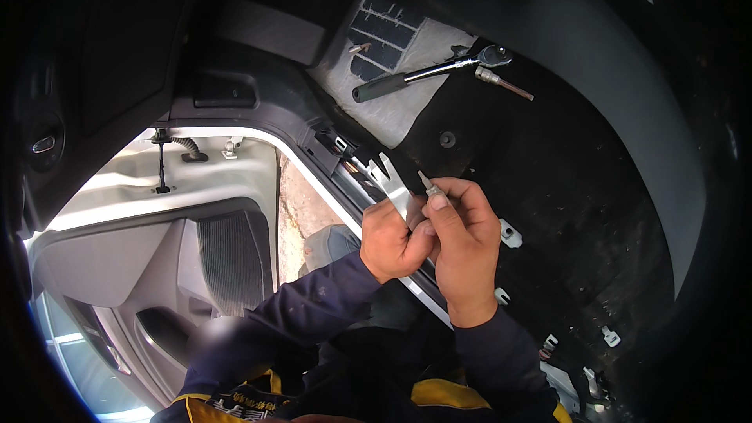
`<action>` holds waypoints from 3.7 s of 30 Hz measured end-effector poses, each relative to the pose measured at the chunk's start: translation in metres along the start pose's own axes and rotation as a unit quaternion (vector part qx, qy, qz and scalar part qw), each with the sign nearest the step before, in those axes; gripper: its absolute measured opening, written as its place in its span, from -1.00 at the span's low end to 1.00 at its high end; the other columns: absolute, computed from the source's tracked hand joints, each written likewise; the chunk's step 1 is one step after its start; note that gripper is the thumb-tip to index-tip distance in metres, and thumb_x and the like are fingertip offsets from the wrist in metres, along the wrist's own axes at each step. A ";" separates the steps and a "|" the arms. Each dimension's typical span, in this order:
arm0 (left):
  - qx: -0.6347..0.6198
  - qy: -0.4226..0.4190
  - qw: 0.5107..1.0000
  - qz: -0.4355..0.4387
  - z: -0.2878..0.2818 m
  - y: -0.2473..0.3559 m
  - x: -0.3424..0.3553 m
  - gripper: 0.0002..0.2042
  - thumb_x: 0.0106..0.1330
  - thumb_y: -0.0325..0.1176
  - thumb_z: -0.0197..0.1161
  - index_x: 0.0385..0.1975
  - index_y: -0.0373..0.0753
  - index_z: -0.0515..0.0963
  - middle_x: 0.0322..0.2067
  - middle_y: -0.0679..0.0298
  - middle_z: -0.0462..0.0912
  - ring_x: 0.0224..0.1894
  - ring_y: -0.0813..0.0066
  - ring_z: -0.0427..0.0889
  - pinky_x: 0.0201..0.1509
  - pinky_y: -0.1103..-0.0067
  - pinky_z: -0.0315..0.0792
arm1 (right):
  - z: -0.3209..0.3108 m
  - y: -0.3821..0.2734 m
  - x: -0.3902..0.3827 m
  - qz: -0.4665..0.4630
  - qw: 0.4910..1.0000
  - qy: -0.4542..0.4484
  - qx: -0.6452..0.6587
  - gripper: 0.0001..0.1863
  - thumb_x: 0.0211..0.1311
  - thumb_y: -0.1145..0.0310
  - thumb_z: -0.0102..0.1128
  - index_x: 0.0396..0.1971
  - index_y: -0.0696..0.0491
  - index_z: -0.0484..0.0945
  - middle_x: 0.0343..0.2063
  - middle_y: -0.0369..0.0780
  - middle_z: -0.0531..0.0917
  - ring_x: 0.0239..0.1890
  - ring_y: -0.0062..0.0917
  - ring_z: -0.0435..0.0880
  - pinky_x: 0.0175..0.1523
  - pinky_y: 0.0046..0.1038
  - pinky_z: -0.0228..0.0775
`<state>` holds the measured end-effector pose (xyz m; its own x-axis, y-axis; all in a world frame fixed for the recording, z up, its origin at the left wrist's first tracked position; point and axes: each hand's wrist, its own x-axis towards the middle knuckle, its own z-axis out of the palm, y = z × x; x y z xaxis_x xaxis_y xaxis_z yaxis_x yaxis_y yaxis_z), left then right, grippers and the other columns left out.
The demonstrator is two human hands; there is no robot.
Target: The person installs a black plastic trim panel in the front passenger footwell of a car. They use a metal pry tool to align and snap the panel into place along the door sill and under the dashboard, then press the edges to secure it.
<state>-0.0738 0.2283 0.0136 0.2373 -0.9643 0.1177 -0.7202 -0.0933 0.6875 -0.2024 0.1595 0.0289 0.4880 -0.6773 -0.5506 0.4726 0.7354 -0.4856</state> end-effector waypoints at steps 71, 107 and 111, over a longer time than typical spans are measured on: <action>-0.035 0.010 0.999 0.020 0.015 -0.020 0.000 -0.60 0.66 -0.19 0.09 -0.17 -0.52 0.61 -0.38 -0.04 0.78 -0.38 0.19 0.76 -0.29 0.28 0.53 | -0.001 0.012 0.010 -0.146 0.975 -0.004 -0.170 -0.75 0.47 0.34 0.25 -0.09 0.23 0.71 -0.30 -0.21 0.72 -0.25 -0.55 0.63 -0.10 -0.43 0.50; -0.056 0.011 0.998 -0.003 0.007 0.002 -0.003 -0.74 0.49 -0.23 0.35 -0.20 -0.36 0.68 -0.40 0.06 0.76 -0.40 0.16 0.73 -0.23 0.31 0.58 | -0.011 -0.013 0.025 -0.197 0.978 0.071 -0.014 -0.75 0.52 0.35 0.22 -0.02 0.22 0.65 -0.32 -0.23 0.70 -0.32 -0.59 0.66 -0.22 -0.45 0.62; -0.036 -0.015 0.999 -0.012 0.006 0.003 -0.003 -0.72 0.47 -0.18 0.39 -0.22 -0.33 0.70 -0.42 0.12 0.74 -0.42 0.23 0.71 -0.26 0.36 0.57 | -0.019 -0.035 0.022 -0.206 0.972 0.091 0.061 -0.74 0.61 0.35 0.13 0.10 0.20 0.54 -0.25 -0.20 0.68 -0.33 -0.57 0.69 -0.26 -0.43 0.72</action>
<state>-0.0810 0.2291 0.0109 0.2332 -0.9691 0.0799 -0.6662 -0.0994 0.7391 -0.2223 0.1197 0.0209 0.1055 -0.8901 -0.4433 0.6896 0.3867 -0.6123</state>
